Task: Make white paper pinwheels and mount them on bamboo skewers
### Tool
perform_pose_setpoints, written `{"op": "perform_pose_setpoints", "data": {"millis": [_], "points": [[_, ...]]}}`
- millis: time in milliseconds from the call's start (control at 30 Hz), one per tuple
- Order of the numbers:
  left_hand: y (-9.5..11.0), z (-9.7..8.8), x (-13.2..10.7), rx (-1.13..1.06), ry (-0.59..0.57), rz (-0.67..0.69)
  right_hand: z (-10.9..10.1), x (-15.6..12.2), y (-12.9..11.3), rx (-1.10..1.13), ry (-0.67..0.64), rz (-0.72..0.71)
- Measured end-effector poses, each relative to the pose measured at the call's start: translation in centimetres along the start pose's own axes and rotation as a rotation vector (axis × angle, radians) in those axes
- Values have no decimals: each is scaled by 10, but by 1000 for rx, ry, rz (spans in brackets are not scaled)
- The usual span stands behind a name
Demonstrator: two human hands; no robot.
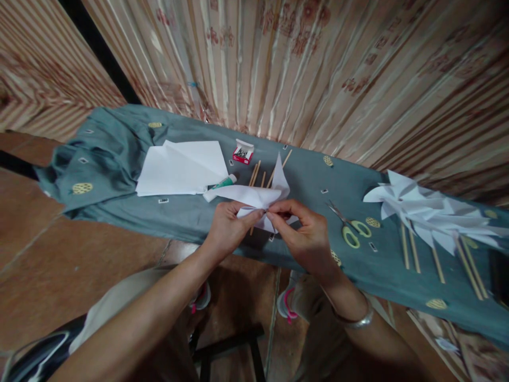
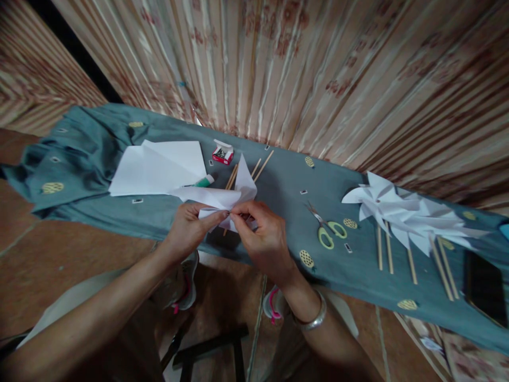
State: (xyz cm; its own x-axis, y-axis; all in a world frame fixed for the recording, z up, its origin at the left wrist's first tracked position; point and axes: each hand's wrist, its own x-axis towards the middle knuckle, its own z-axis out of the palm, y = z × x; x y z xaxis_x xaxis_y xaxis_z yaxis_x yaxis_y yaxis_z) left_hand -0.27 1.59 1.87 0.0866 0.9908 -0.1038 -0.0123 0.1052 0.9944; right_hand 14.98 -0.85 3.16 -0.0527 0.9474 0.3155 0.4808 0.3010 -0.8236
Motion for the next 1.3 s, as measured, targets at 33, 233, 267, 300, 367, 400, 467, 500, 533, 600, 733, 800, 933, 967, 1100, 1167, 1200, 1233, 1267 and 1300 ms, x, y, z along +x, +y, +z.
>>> {"op": "perform_pose_setpoints", "data": {"millis": [33, 233, 267, 300, 367, 400, 467, 500, 533, 600, 733, 800, 933, 967, 1100, 1167, 1200, 1233, 1267, 1300], "points": [[0, 0, 0, 18, 4, 13, 0, 0, 0, 4, -1, -2], [-1, -2, 1, 75, 4, 62, 1, 1, 2, 16, -7, -2], [-1, -2, 1, 81, 2, 65, 1, 1, 2, 18, -7, 0], [-1, -2, 1, 85, -1, 69, 1, 1, 2, 20, -7, 2], [-1, -2, 1, 87, -2, 83, 1, 1, 3, 21, -8, 4], [-1, -2, 0, 87, -1, 87, 1, 1, 3, 20, -11, 5], [-1, -2, 0, 91, -1, 86, 1, 1, 4, 21, -14, 9], [-1, -2, 0, 99, -2, 83, 1, 1, 4, 23, -16, 10], [-1, -2, 0, 109, -4, 84, 1, 1, 4, 23, -18, 12], [-1, -2, 0, 127, -9, 103, 1, 1, 4, 24, -23, 15], [-3, -3, 1, 143, -29, 151, 2, 1, 5, 44, -27, 14], [-4, -3, 1, 151, -32, 170, 2, 1, 5, 61, -28, 16], [-6, -4, 2, 187, -36, 207, 2, 2, 5, 78, -32, 24], [-7, -5, 2, 198, -43, 209, 2, 3, 5, 80, -36, 28], [-9, -6, 2, 231, -45, 221, 2, 3, 5, 100, -49, 59], [-9, -6, 2, 244, -37, 229, 2, 3, 6, 107, -49, 68], [-9, -6, 2, 246, -36, 231, 2, 3, 6, 109, -48, 71], [-9, -6, 2, 247, -36, 232, 3, 3, 6, 111, -48, 73], [-9, -6, 2, 248, -35, 234, 3, 3, 6, 113, -47, 76], [-9, -6, 2, 246, -36, 236, 3, 3, 7, 116, -48, 78]]}}
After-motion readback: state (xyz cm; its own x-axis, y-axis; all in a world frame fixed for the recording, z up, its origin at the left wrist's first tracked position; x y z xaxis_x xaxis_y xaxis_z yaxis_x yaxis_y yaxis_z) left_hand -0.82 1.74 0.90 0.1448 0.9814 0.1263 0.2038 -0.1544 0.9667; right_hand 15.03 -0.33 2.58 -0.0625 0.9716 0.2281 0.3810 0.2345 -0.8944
